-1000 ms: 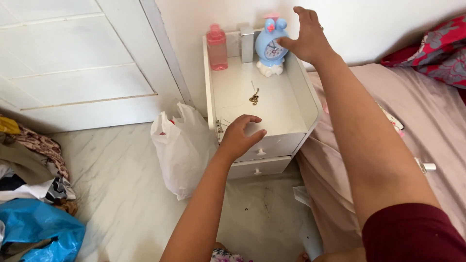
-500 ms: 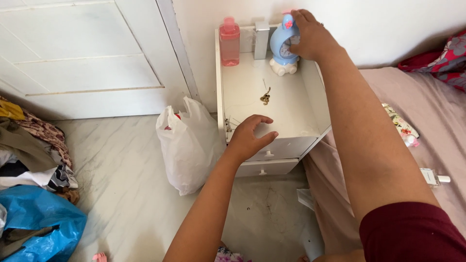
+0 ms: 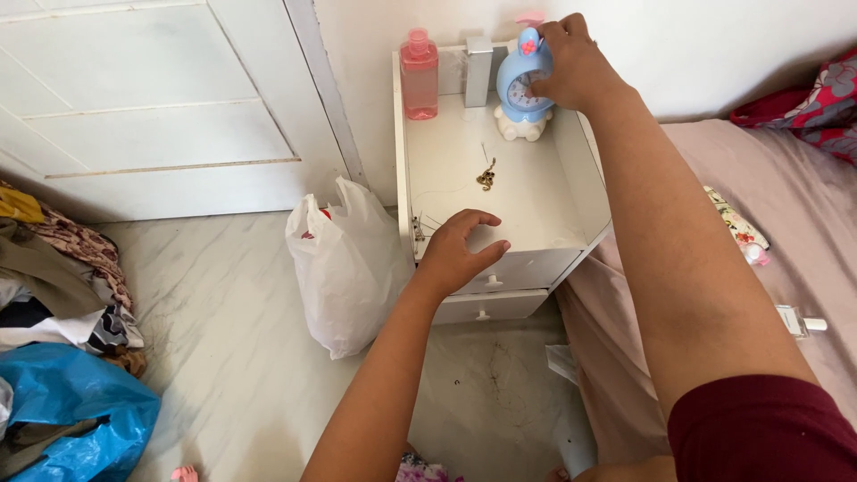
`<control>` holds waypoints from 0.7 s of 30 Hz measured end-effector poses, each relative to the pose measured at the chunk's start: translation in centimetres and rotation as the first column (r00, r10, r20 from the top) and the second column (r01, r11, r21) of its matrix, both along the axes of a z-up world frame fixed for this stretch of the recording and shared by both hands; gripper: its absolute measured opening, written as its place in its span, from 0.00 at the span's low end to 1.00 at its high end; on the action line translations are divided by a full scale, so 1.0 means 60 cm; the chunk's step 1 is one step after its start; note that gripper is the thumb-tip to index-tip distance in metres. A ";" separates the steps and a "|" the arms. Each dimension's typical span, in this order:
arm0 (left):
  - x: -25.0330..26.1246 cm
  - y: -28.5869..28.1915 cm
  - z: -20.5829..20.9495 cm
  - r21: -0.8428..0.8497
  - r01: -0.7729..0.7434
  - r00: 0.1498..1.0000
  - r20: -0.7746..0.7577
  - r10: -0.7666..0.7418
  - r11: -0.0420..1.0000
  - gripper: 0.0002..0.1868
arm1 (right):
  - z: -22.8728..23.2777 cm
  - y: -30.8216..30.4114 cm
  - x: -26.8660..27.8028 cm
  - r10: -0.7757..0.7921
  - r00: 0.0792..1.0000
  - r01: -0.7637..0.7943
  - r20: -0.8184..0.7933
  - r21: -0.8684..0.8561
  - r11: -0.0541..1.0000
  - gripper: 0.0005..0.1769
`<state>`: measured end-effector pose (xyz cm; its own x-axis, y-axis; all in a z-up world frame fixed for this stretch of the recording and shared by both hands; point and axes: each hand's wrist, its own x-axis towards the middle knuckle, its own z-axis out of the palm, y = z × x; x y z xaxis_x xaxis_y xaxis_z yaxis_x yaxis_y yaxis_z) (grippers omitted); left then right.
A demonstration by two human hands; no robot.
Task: Unpacking various toiletries and cosmetic items from a plastic bag and organizing them on top of a small nightstand.
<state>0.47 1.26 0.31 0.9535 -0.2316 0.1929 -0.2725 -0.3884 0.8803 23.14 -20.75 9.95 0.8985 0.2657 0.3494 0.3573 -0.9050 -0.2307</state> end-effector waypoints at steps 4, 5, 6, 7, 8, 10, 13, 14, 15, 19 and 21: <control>-0.003 -0.001 0.007 0.011 -0.002 1.000 -0.028 0.003 1.000 0.24 | 0.009 -0.008 -0.018 0.050 0.997 -0.043 -0.059 0.115 0.992 0.48; -0.003 -0.001 0.009 0.008 -0.004 0.999 -0.034 0.004 1.000 0.24 | 0.010 -0.009 -0.022 0.040 0.996 -0.030 -0.084 0.120 0.992 0.48; -0.005 -0.002 0.010 0.004 -0.005 0.999 -0.040 0.005 1.000 0.24 | 0.011 -0.010 -0.026 0.029 0.994 -0.016 -0.109 0.124 0.992 0.48; -0.005 -0.002 0.008 0.004 -0.005 0.999 -0.040 0.005 1.000 0.24 | 0.009 -0.012 -0.031 0.029 0.994 -0.015 -0.109 0.124 0.992 0.48; -0.004 -0.002 0.006 0.014 -0.005 1.000 -0.028 0.005 1.000 0.23 | 0.009 -0.015 -0.035 0.044 0.994 -0.029 -0.099 0.141 0.990 0.47; -0.002 -0.003 0.000 0.024 -0.004 1.000 -0.014 0.005 1.000 0.23 | 0.005 -0.019 -0.042 0.058 0.995 -0.044 -0.086 0.158 0.987 0.46; -0.001 -0.002 -0.003 0.009 0.002 0.999 0.048 -0.002 1.000 0.22 | -0.005 -0.027 -0.051 0.022 0.992 0.003 -0.125 0.203 0.979 0.46; -0.003 -0.003 0.001 0.015 -0.002 1.000 0.024 0.002 1.000 0.22 | -0.009 -0.031 -0.054 0.070 0.992 -0.041 -0.107 0.254 0.966 0.46; -0.005 -0.003 0.005 0.020 -0.006 1.000 0.001 0.006 1.000 0.22 | -0.013 -0.036 -0.056 0.116 0.989 -0.085 -0.087 0.303 0.949 0.46; -0.005 -0.003 0.001 0.005 0.006 1.000 0.006 -0.006 1.000 0.22 | -0.006 -0.041 -0.090 0.117 0.990 -0.072 -0.083 0.414 0.907 0.44; -0.004 -0.004 -0.002 0.007 -0.004 1.000 0.018 0.004 1.000 0.22 | -0.002 -0.044 -0.107 0.228 0.966 -0.125 -0.125 0.546 0.829 0.38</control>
